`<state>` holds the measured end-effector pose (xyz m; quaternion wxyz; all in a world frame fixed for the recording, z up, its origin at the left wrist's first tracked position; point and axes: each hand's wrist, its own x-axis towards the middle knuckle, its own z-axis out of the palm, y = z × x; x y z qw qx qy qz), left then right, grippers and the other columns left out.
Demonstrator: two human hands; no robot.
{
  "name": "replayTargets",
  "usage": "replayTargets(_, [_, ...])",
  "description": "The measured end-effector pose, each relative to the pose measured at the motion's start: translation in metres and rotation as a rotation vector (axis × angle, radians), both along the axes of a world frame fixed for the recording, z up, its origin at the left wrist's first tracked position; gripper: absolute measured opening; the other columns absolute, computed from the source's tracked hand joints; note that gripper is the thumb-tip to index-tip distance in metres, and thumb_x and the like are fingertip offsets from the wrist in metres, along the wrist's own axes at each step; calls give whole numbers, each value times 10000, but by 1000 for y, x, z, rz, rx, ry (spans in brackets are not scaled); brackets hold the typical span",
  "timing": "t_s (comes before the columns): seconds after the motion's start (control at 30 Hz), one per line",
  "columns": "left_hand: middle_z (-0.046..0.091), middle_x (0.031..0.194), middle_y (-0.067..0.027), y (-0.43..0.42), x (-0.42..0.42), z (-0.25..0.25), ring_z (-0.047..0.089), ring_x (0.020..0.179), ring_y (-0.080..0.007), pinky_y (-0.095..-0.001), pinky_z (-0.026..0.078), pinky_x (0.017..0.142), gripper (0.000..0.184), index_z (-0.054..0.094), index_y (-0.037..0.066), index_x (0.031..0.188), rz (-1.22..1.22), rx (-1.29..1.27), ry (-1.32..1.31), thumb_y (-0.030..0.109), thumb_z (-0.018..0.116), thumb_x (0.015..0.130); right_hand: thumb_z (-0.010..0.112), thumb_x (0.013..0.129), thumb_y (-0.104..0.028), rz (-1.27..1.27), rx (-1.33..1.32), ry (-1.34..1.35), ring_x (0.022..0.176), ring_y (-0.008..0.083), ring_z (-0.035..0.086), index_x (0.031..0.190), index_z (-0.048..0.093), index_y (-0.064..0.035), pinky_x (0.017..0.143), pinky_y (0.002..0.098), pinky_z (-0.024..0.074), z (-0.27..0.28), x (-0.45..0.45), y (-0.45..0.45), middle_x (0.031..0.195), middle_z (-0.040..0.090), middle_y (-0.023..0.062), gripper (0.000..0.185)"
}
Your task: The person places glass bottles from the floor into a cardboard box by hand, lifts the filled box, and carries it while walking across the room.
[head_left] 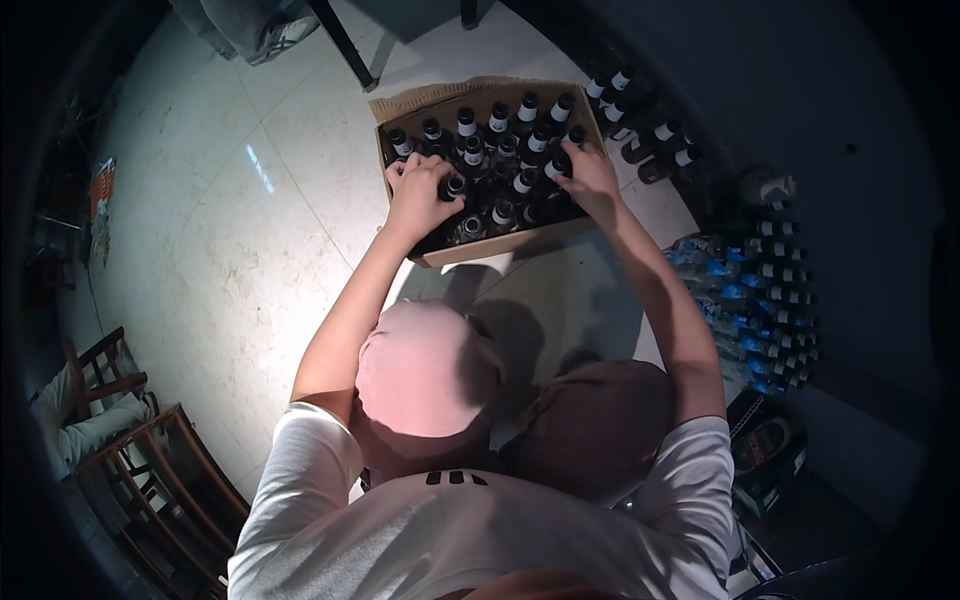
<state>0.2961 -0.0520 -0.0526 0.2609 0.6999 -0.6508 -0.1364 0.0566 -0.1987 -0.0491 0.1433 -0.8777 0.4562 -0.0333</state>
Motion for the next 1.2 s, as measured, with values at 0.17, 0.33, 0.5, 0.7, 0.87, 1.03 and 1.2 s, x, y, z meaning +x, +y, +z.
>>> replayTargets(0.17, [560, 839, -45, 1, 1, 0, 490, 939, -240, -414, 270, 878, 317, 636, 56, 855, 0, 7, 4, 215, 741, 602, 722, 729, -222, 144, -39, 1, 999, 340, 562, 1157, 548, -44, 884, 433, 423, 24, 22, 12, 1047, 580, 186, 495])
replayTargets(0.33, [582, 903, -56, 1, 0, 4, 488, 986, -249, -408, 266, 906, 339, 621, 38, 870, 7, 60, -9, 226, 740, 614, 671, 776, -199, 216, 123, 36, 997, 332, 565, 1164, 560, -49, 895, 417, 412, 0, 37, 17, 989, 613, 169, 430])
replayTargets(0.5, [582, 903, -57, 3, 1, 4, 489, 982, -248, -406, 267, 902, 338, 620, 37, 869, 3, 46, -12, 224, 741, 614, 654, 787, -210, 231, 118, 100, 993, 351, 565, 1092, 583, -33, 887, 421, 435, 2, 41, 15, 1007, 606, 182, 360])
replayTargets(0.7, [574, 904, -58, 2, 1, 3, 489, 985, -250, -406, 266, 899, 342, 620, 34, 868, 2, 7, -18, 226, 742, 614, 668, 771, -207, 228, 165, 186, 1009, 341, 555, 1126, 564, -52, 896, 419, 425, -1, 44, 10, 1039, 593, 166, 401])
replayTargets(0.87, [568, 900, -58, 2, 1, 3, 485, 986, -251, -407, 261, 902, 341, 620, 33, 867, -2, 20, -16, 229, 741, 615, 698, 761, -278, 255, 23, 204, 1125, 297, 474, 1173, 543, -75, 964, 397, 349, 15, 48, 25, 1075, 544, 137, 485])
replayTargets(1.03, [566, 895, -56, 1, 0, 4, 485, 984, -248, -410, 260, 905, 344, 626, 36, 876, -2, 34, -15, 237, 735, 619, 716, 747, -298, 322, 109, 148, 1109, 287, 471, 1180, 551, -93, 956, 415, 311, 5, 66, 21, 1048, 599, 131, 507])
replayTargets(1.2, [567, 891, -53, 0, 1, 2, 488, 979, -244, -407, 262, 898, 341, 629, 38, 874, -9, 18, -27, 239, 735, 619, 701, 760, -272, 364, 112, 182, 1096, 274, 477, 1137, 587, -112, 939, 420, 296, -14, 71, 18, 971, 632, 107, 425])
